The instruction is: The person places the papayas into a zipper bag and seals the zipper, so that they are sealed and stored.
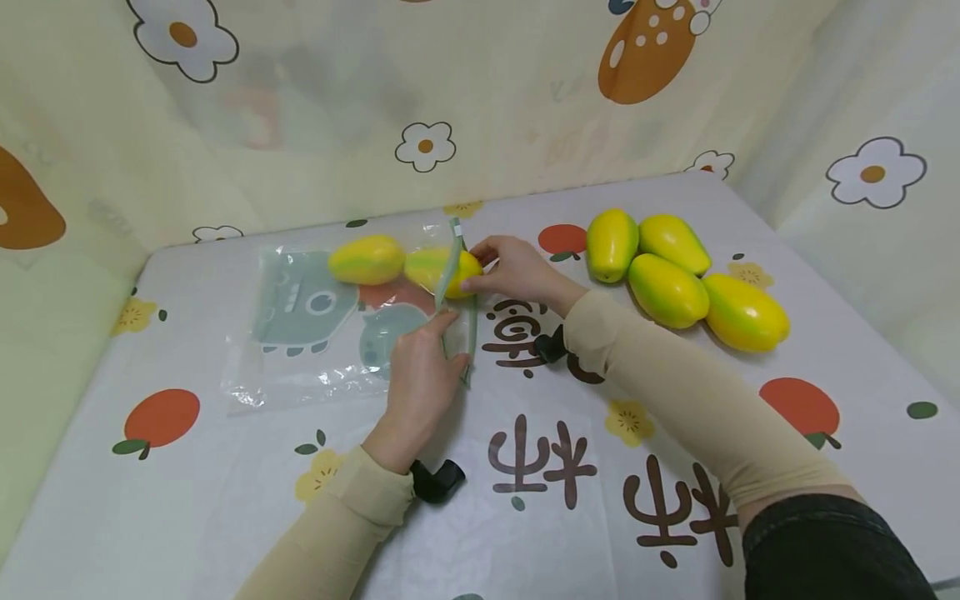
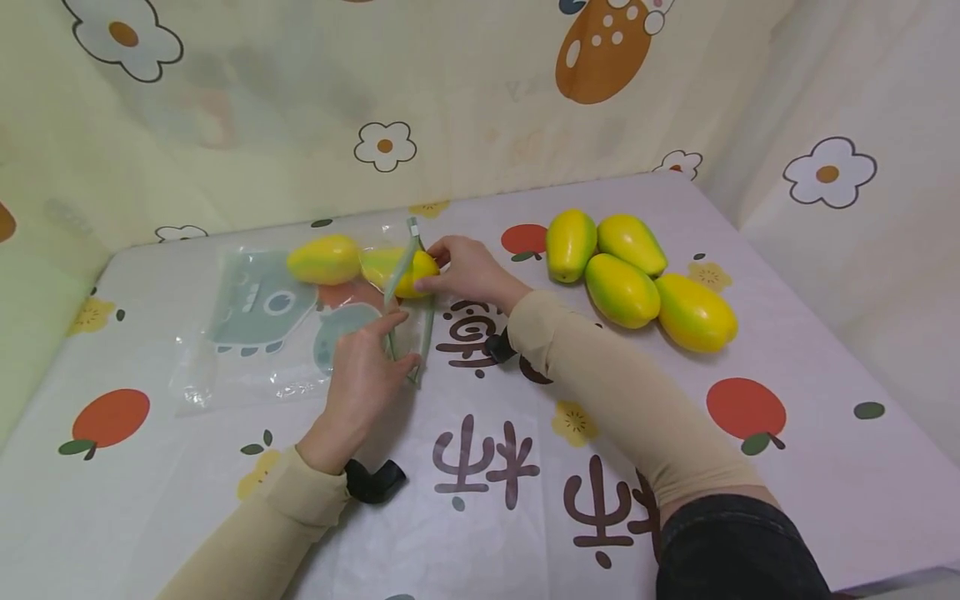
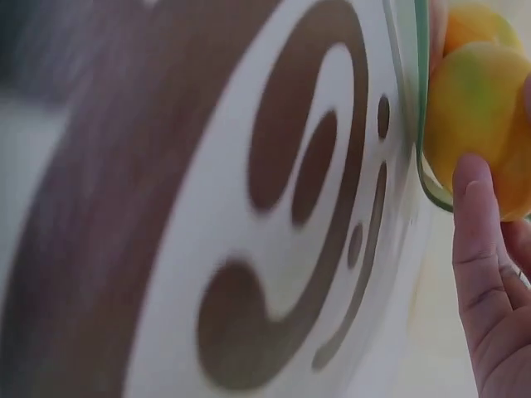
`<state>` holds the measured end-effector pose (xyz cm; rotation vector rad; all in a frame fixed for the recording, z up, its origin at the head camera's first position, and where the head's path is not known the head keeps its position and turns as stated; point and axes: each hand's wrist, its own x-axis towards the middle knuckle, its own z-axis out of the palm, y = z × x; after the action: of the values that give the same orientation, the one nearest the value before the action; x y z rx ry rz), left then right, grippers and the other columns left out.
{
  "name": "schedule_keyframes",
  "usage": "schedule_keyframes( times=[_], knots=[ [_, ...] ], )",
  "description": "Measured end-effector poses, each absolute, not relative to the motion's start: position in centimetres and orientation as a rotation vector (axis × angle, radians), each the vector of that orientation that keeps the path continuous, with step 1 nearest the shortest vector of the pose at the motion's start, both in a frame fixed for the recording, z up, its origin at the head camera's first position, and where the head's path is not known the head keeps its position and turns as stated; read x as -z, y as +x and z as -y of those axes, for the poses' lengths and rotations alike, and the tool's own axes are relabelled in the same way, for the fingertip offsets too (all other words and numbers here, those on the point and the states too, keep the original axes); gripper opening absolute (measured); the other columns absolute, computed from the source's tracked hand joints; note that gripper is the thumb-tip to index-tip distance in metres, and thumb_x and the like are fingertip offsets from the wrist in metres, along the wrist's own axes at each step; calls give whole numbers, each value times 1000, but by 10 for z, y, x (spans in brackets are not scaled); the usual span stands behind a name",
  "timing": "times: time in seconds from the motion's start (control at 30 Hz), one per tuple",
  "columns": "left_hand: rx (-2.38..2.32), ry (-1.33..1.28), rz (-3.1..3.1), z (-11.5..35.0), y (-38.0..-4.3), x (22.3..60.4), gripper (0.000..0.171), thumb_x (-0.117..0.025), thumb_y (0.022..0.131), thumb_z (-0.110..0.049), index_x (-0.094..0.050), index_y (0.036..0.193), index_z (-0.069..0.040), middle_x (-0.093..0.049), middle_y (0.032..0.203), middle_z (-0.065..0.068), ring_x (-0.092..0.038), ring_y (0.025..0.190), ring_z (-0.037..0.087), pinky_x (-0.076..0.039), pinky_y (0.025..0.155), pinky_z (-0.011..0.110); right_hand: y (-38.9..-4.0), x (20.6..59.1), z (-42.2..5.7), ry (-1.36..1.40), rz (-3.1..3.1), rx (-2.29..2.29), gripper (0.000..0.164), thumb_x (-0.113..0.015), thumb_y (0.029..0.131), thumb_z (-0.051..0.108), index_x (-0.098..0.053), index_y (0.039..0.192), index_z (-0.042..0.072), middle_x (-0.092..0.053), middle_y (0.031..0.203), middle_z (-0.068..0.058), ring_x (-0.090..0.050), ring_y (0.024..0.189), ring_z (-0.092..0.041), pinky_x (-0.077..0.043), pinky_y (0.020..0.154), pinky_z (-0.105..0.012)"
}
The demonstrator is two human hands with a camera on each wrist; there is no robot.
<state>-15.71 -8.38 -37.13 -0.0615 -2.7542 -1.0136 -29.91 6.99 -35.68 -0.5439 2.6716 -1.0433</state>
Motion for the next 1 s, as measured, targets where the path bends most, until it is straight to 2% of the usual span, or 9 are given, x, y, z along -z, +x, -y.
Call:
schedule_keyframes(
  times=[0.3, 0.4, 0.5, 0.6, 0.7, 0.87, 1.0],
  knots=[
    [1023, -57, 2735, 87, -157, 373, 55, -84, 78, -1, -68, 131, -3, -69, 132, 15, -68, 116, 39, -56, 97, 50, -296, 356, -57, -481, -2557, 1239, 57, -79, 90, 20, -54, 139, 4, -67, 123, -15, -63, 109, -28, -53, 90, -35],
    [1028, -47, 2735, 87, -156, 373, 55, -84, 78, -1, -68, 131, -4, -71, 128, 17, -69, 113, 41, -56, 95, 51, -296, 357, -54, -497, -2460, 1336, 53, -74, 93, 13, -51, 139, 1, -68, 126, -18, -67, 113, -29, -54, 91, -34],
    [1031, -44, 2738, 87, -156, 373, 55, -84, 78, -1, -69, 131, -4, -72, 124, 19, -69, 111, 42, -56, 94, 52, -297, 359, -53, -541, -2371, 1379, 47, -68, 97, 6, -48, 138, -2, -67, 132, -20, -66, 122, -30, -54, 98, -35],
    [1040, -38, 2745, 87, -156, 372, 55, -84, 78, -1, -68, 131, -5, -72, 126, 18, -69, 113, 41, -56, 95, 51, -298, 361, -55, -591, -2371, 1304, 38, -64, 99, 4, -48, 134, -1, -66, 137, -19, -63, 129, -30, -52, 104, -39],
    [1042, -36, 2754, 87, -156, 372, 55, -84, 79, 0, -68, 131, -5, -72, 127, 17, -69, 113, 40, -56, 95, 51, -297, 363, -58, -659, -2424, 1136, 30, -58, 102, 4, -49, 130, 1, -64, 140, -17, -60, 133, -29, -51, 105, -40],
    [1039, -56, 2744, 85, -156, 372, 55, -85, 77, -1, -70, 129, -5, -72, 127, 16, -69, 112, 40, -56, 94, 50, -298, 367, -62, -810, -2535, 866, 26, -49, 103, 3, -52, 129, 1, -65, 137, -15, -61, 126, -27, -51, 99, -36],
    [1026, -83, 2735, 83, -156, 372, 55, -86, 76, -2, -70, 128, -4, -71, 130, 15, -69, 114, 39, -56, 96, 49, -297, 365, -66, -878, -2608, 723, 24, -49, 102, 3, -54, 125, 2, -68, 131, -14, -63, 118, -27, -52, 96, -36]
  ],
)
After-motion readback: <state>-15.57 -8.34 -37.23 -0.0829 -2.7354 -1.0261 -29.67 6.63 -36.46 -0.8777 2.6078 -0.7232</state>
